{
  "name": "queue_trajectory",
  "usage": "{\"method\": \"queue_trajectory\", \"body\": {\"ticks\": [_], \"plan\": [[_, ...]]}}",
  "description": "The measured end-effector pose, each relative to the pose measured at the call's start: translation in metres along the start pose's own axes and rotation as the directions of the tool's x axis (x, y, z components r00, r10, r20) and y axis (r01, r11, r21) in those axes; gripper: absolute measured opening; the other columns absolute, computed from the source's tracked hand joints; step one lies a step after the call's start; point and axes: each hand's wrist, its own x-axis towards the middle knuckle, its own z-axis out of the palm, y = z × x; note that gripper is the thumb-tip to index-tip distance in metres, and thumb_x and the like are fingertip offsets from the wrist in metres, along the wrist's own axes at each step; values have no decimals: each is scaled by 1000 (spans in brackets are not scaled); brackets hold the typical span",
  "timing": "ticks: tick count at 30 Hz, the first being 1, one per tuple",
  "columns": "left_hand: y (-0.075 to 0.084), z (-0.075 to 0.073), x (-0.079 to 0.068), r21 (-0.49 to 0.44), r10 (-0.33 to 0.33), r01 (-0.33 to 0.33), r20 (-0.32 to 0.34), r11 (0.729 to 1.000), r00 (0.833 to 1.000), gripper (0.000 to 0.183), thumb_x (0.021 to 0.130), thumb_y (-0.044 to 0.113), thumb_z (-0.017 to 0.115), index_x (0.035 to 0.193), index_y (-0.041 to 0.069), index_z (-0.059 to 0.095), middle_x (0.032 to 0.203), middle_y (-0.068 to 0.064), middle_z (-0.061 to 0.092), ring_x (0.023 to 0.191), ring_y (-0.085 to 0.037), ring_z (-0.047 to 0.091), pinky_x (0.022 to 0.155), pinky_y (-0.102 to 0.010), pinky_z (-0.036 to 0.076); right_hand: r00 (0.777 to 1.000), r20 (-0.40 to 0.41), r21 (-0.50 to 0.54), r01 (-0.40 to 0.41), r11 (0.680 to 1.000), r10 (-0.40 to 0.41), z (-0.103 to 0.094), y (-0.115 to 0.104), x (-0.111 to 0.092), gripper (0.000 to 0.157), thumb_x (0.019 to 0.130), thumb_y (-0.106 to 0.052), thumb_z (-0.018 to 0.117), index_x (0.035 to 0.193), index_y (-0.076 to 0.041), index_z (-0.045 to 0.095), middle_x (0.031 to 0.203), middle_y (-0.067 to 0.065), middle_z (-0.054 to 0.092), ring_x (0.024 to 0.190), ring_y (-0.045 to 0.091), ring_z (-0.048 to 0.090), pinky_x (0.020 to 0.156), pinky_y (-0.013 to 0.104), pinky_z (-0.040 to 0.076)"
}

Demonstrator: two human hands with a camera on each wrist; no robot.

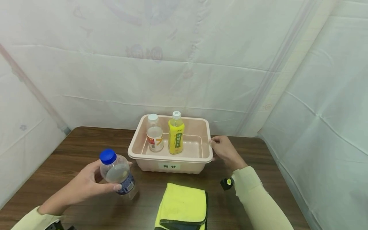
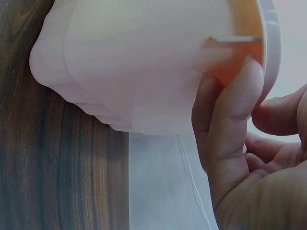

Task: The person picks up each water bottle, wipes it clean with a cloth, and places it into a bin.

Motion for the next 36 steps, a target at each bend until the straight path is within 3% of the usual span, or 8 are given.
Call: {"method": "queue_trajectory", "body": {"ticks": [12, 20, 36], "plan": [[2, 6, 2, -22, 42, -41, 20, 999, 999, 59, 89, 9, 82, 142, 13, 55, 125, -14, 68, 110, -10, 70, 90, -28, 60, 1000, -8, -9, -5, 1000, 4, 1, 0, 1, 40, 112, -20, 48, 136, 10, 57, 101, 20, 71, 73, 20, 69, 58, 31, 60], [2, 8, 4, -31, -5, 5, 28, 1000, 1000, 60, 89, 11, 82, 141, 18, 55, 127, -10, 68, 110, -11, 70, 91, -28, 60, 1000, -7, -10, 4, 1000, -4, 1, 1, 2, 40, 112, -19, 47, 136, 11, 57, 99, 19, 71, 71, 19, 69, 57, 31, 60], [2, 16, 7, -49, 25, -23, 51, 999, 998, 59, 90, 11, 82, 142, 14, 54, 127, -13, 69, 112, -11, 69, 93, -27, 59, 1000, 0, 2, 15, 1000, -15, 0, 2, 0, 40, 111, -20, 48, 136, 10, 57, 103, 23, 71, 73, 20, 69, 57, 30, 59]]}}
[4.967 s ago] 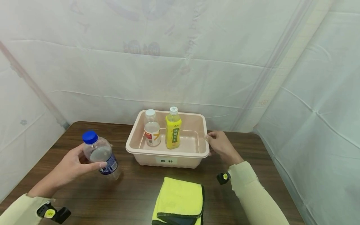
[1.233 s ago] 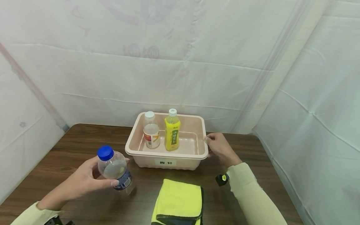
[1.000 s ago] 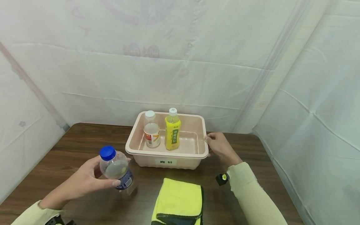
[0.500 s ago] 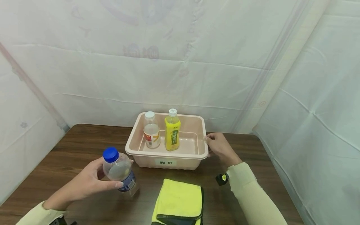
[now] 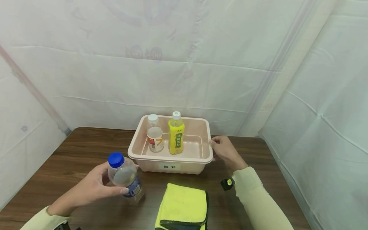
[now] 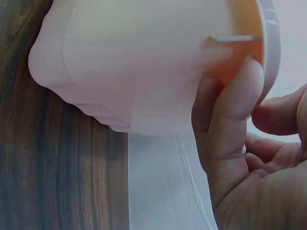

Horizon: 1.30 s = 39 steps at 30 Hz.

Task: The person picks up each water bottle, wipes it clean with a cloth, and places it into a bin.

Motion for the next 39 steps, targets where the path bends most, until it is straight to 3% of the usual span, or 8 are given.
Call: {"method": "queue_trajectory", "body": {"ticks": [39], "plan": [[-1, 21, 14, -37, -4, 6, 51, 999, 999, 60, 89, 16, 84, 142, 15, 55, 127, -11, 68, 113, -12, 68, 96, -27, 58, 1000, -1, -20, -9, 1000, 9, 0, 0, 0, 41, 112, -22, 48, 137, 8, 57, 99, 18, 70, 71, 19, 68, 57, 29, 58]]}}
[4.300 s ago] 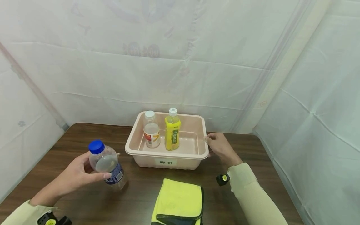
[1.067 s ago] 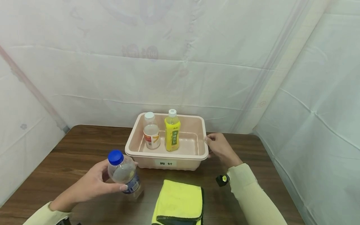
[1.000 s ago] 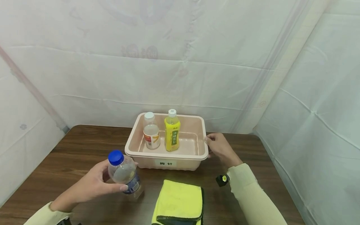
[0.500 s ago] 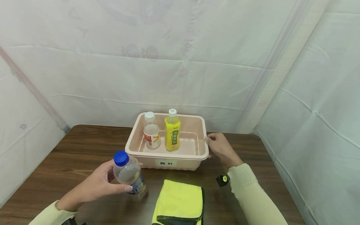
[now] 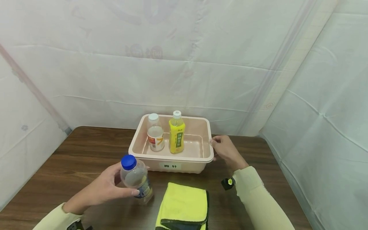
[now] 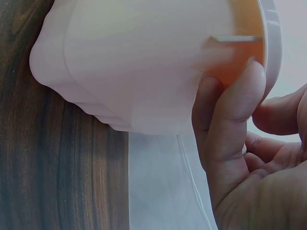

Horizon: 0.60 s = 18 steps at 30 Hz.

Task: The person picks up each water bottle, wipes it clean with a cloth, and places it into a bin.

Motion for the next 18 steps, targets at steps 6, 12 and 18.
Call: {"method": "queue_trajectory", "body": {"ticks": [6, 12, 18], "plan": [[-1, 3, 2, 12, 0, 0, 1, 1000, 1000, 61, 88, 18, 85, 141, 17, 55, 127, -11, 67, 113, -12, 68, 97, -27, 57, 1000, 2, -2, 2, 1000, -2, 0, 1, 0, 41, 112, -22, 47, 137, 9, 57, 98, 18, 71, 71, 18, 68, 57, 29, 58], [0, 7, 6, -7, 8, -8, 18, 1000, 1000, 61, 88, 18, 85, 141, 16, 55, 128, -11, 67, 113, -13, 68, 97, -26, 58, 1000, 0, 0, -2, 1000, 2, 0, 0, 0, 41, 112, -22, 47, 136, 9, 57, 100, 20, 71, 69, 17, 68, 57, 28, 58], [-1, 11, 9, -8, 8, -8, 22, 1000, 1000, 61, 88, 19, 85, 141, 18, 55, 129, -9, 66, 115, -13, 67, 99, -26, 56, 1000, -1, 2, -3, 1000, 3, 0, -1, 0, 40, 112, -22, 47, 135, 9, 58, 99, 19, 70, 70, 20, 67, 56, 29, 58]]}}
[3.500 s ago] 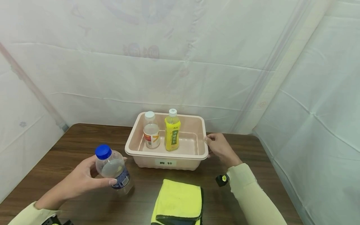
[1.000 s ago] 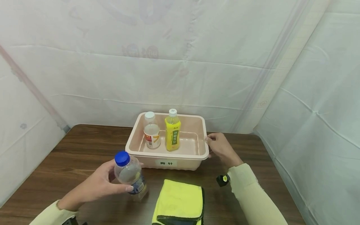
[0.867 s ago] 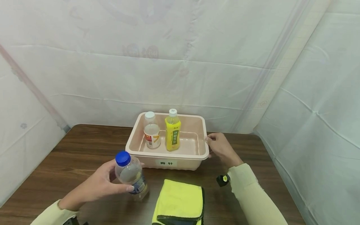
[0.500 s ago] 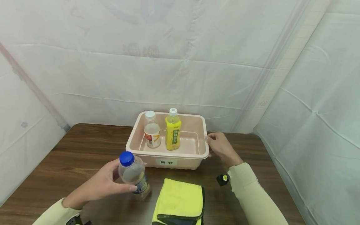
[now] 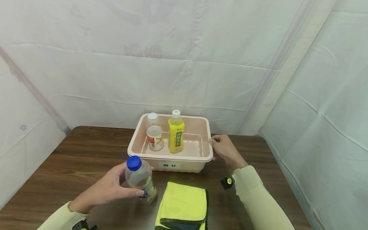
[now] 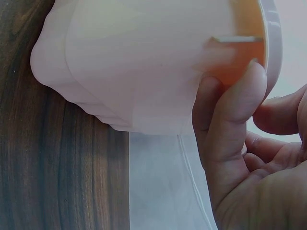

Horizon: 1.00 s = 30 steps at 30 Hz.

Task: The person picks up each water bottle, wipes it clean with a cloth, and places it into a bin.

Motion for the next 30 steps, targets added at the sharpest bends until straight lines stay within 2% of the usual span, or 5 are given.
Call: {"method": "queue_trajectory", "body": {"ticks": [30], "plan": [[-8, 9, 4, -21, 8, -8, 33, 1000, 999, 61, 89, 22, 84, 142, 20, 54, 128, -8, 66, 114, -13, 67, 98, -28, 58, 1000, -30, -3, -1, 1000, 1, 2, 2, -1, 40, 112, -22, 47, 133, 9, 60, 98, 20, 70, 66, 16, 68, 57, 30, 58]]}}
